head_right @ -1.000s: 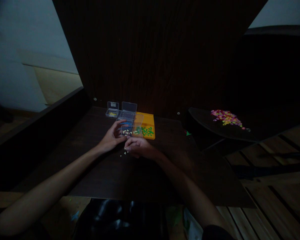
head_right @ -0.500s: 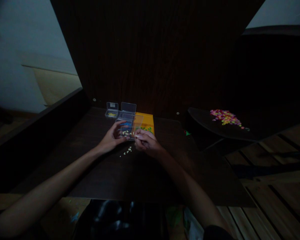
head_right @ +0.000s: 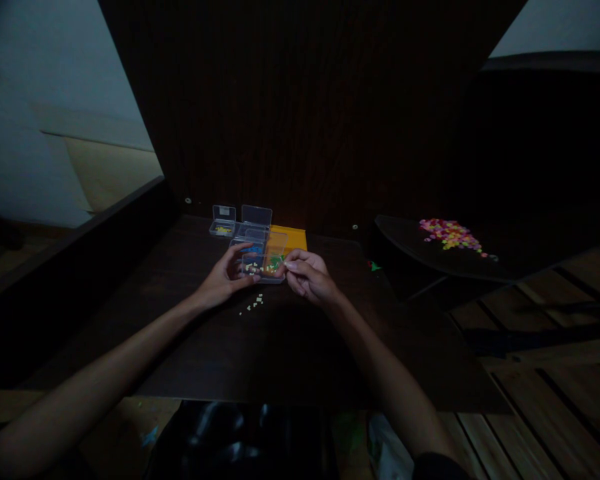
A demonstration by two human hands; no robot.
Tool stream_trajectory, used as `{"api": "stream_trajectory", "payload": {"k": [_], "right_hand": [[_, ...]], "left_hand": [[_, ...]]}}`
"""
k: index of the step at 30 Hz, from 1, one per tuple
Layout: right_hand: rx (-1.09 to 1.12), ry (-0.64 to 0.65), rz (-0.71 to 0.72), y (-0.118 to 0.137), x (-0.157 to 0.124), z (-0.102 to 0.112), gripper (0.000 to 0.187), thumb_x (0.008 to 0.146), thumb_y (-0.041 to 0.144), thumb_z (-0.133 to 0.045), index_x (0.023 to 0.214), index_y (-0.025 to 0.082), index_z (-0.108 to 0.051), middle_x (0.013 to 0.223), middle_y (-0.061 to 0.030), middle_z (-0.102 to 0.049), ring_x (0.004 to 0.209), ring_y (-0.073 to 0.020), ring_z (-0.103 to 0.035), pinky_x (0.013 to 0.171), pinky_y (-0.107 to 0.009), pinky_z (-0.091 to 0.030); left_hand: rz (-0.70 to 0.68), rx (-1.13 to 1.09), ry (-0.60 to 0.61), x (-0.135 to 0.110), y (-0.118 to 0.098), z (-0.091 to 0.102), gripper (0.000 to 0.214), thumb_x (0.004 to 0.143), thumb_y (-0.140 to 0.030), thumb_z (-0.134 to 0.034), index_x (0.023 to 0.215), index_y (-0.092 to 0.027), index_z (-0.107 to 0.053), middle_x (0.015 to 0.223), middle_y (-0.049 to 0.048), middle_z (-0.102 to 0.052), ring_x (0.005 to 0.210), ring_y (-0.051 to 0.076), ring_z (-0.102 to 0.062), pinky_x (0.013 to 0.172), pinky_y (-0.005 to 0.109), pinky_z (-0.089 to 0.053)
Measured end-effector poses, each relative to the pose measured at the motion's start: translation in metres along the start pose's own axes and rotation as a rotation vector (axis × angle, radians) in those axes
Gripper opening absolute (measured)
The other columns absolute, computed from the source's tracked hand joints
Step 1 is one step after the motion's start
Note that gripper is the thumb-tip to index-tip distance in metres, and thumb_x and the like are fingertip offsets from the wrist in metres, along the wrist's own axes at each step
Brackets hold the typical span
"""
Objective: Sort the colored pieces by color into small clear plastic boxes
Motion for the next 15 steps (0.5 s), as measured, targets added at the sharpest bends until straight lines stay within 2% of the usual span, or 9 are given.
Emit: {"api": "stream_trajectory", "payload": {"k": [15], "right_hand": [[-0.120, -0.109, 0.083, 0.006, -0.004, 0.015, 0.029, 0.060, 0.034, -0.081, 0.070, 0.016, -0.060, 0.072, -0.0044, -0.070, 0.035, -0.0031, -0.039, 0.028, -0.017, -0.023]], "left_hand": [[0.030, 0.014, 0.010, -0.003, -0.001, -0.002, 0.073, 0.066, -0.025, -0.081, 0.129, -0.024, -0.044, 0.131, 0.0124, -0.053, 0.104, 0.024, -0.063, 0.092, 0.045, -0.053]]}}
Point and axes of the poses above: each hand's wrist, its own x-axis towards the middle knuckle, its own z-axis out of the back of the hand, y = z × x, the point moved 5 cm from there along x, towards the middle knuckle
